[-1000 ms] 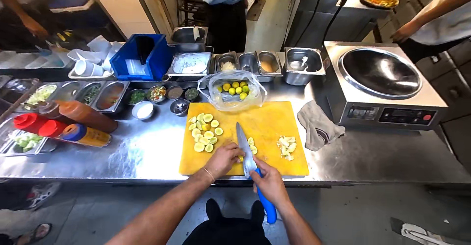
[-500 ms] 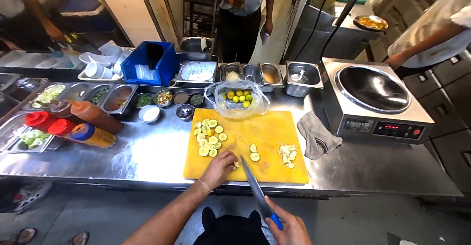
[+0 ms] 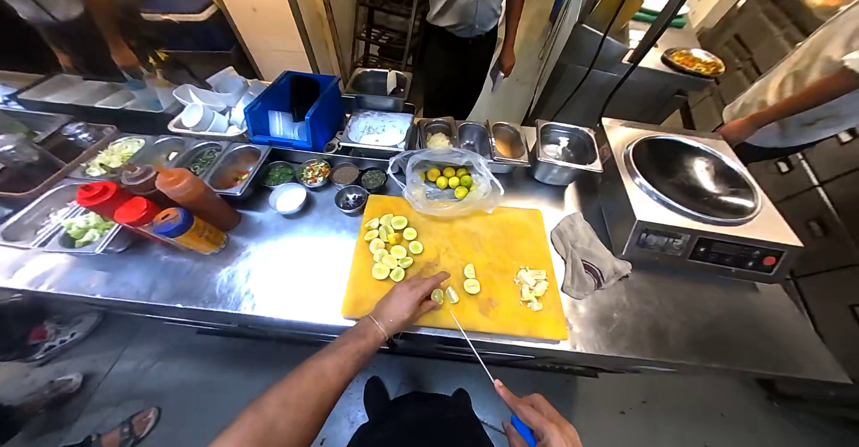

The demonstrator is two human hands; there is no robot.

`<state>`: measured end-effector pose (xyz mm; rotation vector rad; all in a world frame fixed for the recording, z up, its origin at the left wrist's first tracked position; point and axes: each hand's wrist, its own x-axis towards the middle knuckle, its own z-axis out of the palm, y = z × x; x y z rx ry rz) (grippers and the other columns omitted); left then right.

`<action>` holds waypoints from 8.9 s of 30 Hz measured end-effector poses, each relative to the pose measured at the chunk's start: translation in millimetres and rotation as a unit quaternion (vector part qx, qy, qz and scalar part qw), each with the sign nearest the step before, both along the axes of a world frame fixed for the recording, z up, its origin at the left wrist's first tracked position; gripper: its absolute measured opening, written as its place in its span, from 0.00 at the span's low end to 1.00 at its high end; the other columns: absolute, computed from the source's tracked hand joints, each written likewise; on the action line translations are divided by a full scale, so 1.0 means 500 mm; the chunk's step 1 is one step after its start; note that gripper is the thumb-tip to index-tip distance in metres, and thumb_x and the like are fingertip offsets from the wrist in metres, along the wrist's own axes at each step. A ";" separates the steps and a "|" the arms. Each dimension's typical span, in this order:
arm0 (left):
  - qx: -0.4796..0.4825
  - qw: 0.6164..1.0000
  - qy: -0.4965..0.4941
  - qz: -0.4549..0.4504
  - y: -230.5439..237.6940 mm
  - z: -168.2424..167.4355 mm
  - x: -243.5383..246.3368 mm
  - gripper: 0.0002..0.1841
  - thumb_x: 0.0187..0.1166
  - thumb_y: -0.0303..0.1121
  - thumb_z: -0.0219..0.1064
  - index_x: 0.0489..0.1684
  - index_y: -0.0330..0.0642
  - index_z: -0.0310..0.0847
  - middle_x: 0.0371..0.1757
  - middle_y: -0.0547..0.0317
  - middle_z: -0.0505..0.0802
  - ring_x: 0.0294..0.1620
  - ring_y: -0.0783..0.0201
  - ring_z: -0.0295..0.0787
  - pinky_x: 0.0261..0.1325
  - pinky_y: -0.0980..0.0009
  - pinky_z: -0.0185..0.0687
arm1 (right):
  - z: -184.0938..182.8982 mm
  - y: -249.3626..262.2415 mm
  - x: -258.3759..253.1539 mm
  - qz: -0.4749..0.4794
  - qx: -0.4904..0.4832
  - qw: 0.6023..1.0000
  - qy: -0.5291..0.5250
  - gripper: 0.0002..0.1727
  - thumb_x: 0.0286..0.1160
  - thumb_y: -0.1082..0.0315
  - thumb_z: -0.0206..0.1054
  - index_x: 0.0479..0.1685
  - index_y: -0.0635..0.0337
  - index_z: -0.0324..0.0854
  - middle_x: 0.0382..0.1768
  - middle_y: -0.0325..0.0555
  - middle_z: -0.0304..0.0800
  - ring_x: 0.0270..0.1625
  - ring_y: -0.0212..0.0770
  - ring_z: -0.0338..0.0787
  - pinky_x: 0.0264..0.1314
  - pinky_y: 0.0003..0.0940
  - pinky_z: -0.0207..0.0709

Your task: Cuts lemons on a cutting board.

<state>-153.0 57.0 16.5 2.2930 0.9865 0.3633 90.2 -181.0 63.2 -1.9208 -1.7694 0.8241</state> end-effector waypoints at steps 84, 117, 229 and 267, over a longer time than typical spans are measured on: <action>0.027 0.981 0.102 0.160 -0.012 0.065 0.151 0.44 0.75 0.59 0.72 0.88 0.43 0.64 0.59 0.47 0.92 0.64 0.47 0.88 0.73 0.48 0.78 | -0.026 0.063 -0.060 0.015 -0.085 0.981 0.171 0.31 0.76 0.67 0.70 0.83 0.49 0.76 0.64 0.47 0.91 0.49 0.37 0.95 0.54 0.38 0.90; -0.014 1.000 0.003 0.012 -0.005 0.006 0.031 0.45 0.80 0.34 0.70 0.96 0.42 0.45 0.56 0.53 0.94 0.51 0.56 0.93 0.63 0.55 0.87 | 0.024 0.010 -0.045 -0.021 -0.045 0.996 -0.074 0.31 0.71 0.68 0.68 0.77 0.33 0.83 0.53 0.55 0.88 0.36 0.50 0.92 0.33 0.51 0.86; -0.058 0.996 -0.041 0.048 -0.008 -0.002 0.021 0.44 0.79 0.32 0.72 0.96 0.48 0.49 0.60 0.56 0.93 0.59 0.61 0.92 0.70 0.58 0.85 | 0.012 0.014 -0.014 -0.017 -0.023 0.999 0.042 0.29 0.70 0.66 0.72 0.76 0.42 0.84 0.47 0.49 0.91 0.41 0.42 0.90 0.43 0.41 0.87; -0.013 1.000 -0.012 -0.013 0.001 0.004 0.015 0.49 0.79 0.32 0.73 0.97 0.46 0.39 0.57 0.53 0.94 0.55 0.56 0.94 0.67 0.54 0.86 | 0.010 -0.006 -0.060 -0.038 -0.031 0.999 -0.009 0.29 0.70 0.67 0.70 0.75 0.38 0.85 0.48 0.50 0.90 0.39 0.46 0.91 0.38 0.48 0.87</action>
